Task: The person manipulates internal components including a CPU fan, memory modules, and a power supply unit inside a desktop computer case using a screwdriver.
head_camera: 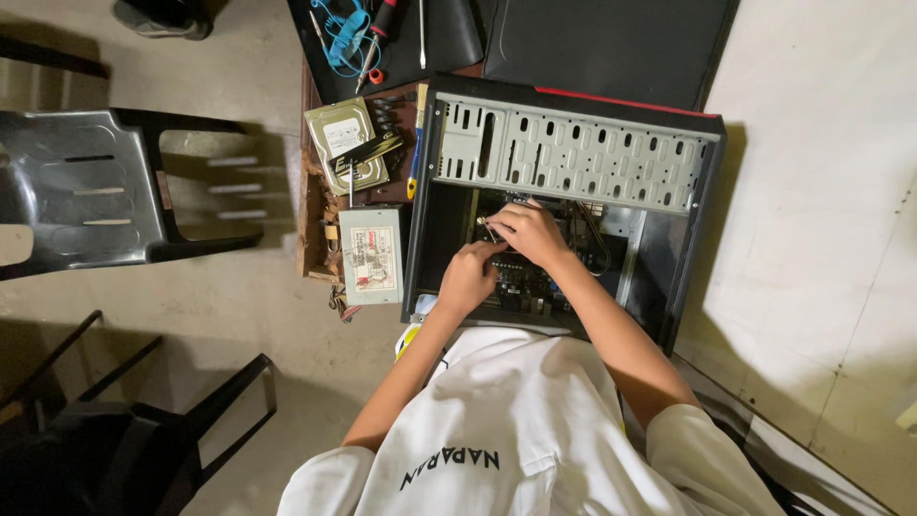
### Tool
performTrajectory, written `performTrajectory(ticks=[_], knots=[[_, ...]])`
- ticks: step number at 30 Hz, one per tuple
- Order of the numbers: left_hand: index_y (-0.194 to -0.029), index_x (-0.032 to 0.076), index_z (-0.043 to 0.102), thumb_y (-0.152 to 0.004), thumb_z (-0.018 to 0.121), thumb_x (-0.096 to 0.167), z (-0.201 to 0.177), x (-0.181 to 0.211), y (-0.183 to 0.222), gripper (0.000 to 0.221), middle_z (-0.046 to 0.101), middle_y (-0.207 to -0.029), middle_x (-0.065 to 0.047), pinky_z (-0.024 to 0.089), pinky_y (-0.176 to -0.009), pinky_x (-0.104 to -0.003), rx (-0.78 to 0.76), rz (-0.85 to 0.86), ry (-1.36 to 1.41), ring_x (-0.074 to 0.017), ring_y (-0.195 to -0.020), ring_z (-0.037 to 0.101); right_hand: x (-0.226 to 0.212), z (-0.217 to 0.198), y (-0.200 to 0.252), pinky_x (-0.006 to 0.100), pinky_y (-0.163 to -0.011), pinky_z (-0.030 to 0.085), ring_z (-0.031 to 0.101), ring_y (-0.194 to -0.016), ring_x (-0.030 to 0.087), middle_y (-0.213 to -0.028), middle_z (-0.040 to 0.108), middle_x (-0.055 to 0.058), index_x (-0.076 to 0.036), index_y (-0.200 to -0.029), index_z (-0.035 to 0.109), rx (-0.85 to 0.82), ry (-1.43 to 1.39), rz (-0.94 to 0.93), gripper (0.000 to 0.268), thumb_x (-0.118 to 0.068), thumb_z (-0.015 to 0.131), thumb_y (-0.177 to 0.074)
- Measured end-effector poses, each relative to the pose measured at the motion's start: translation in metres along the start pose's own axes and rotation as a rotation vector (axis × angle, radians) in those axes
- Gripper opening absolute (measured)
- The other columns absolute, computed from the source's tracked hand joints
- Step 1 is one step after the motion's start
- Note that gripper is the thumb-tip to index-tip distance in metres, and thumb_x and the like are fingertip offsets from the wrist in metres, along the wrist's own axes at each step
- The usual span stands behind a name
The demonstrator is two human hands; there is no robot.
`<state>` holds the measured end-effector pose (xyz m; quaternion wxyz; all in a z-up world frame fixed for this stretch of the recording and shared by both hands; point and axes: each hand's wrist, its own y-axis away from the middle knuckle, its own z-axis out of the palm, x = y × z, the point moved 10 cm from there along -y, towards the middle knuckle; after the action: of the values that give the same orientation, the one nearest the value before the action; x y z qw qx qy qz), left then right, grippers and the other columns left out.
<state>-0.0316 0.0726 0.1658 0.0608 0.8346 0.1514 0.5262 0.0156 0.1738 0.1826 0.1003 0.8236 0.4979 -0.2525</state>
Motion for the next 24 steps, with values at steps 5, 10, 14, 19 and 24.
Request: performTrajectory(ticks=[5,10,14,19,24], knots=[[-0.121,0.016,0.076,-0.085,0.06,0.002,0.004,-0.009,-0.001,0.041,0.074,-0.11,-0.004,0.057,-0.096,-0.039,-0.015,-0.015,0.03,-0.0304,-0.107,0.068,-0.006,-0.002,0.0,0.033,-0.08,0.053,0.07,-0.085,0.022,-0.089,0.073,0.001,-0.016,-0.102,0.077,0.04,-0.071,-0.05,0.013,-0.013,0.077,-0.09],[-0.11,0.013,0.079,-0.083,0.058,0.001,0.002,-0.004,0.001,0.036,0.076,-0.097,-0.008,0.058,-0.093,-0.04,0.012,-0.011,0.059,-0.032,-0.099,0.07,-0.008,-0.002,0.005,0.037,-0.065,0.056,0.068,-0.075,0.025,-0.087,0.065,0.0,-0.022,-0.093,0.076,0.042,0.004,-0.092,0.003,-0.023,0.076,-0.091],[-0.104,0.009,0.079,-0.081,0.061,0.004,0.01,-0.012,-0.002,0.03,0.073,-0.087,-0.01,0.059,-0.087,-0.041,0.027,-0.021,0.052,-0.0327,-0.091,0.07,-0.005,0.02,0.016,0.039,-0.062,0.058,0.07,-0.071,0.025,-0.078,0.062,-0.004,-0.026,-0.1,0.071,-0.045,0.111,-0.159,0.013,-0.031,0.074,-0.088],[-0.099,0.003,0.077,-0.08,0.061,0.006,0.024,-0.026,-0.005,0.025,0.071,-0.08,-0.013,0.059,-0.083,-0.043,0.008,-0.006,0.012,-0.0342,-0.085,0.071,0.0,0.044,0.029,0.038,-0.06,0.058,0.071,-0.059,0.023,-0.057,0.065,-0.001,-0.027,-0.117,0.064,-0.181,0.176,-0.178,0.019,-0.033,0.061,-0.099],[-0.1,-0.002,0.069,-0.082,0.062,0.01,0.033,-0.023,-0.004,0.023,0.068,-0.095,-0.02,0.059,-0.084,-0.048,-0.067,-0.019,-0.016,-0.0421,-0.093,0.07,-0.008,0.048,0.036,0.041,-0.059,0.058,0.072,-0.058,0.024,-0.061,0.071,0.002,-0.02,-0.117,0.054,-0.314,0.334,-0.231,0.02,-0.028,0.055,-0.099]])
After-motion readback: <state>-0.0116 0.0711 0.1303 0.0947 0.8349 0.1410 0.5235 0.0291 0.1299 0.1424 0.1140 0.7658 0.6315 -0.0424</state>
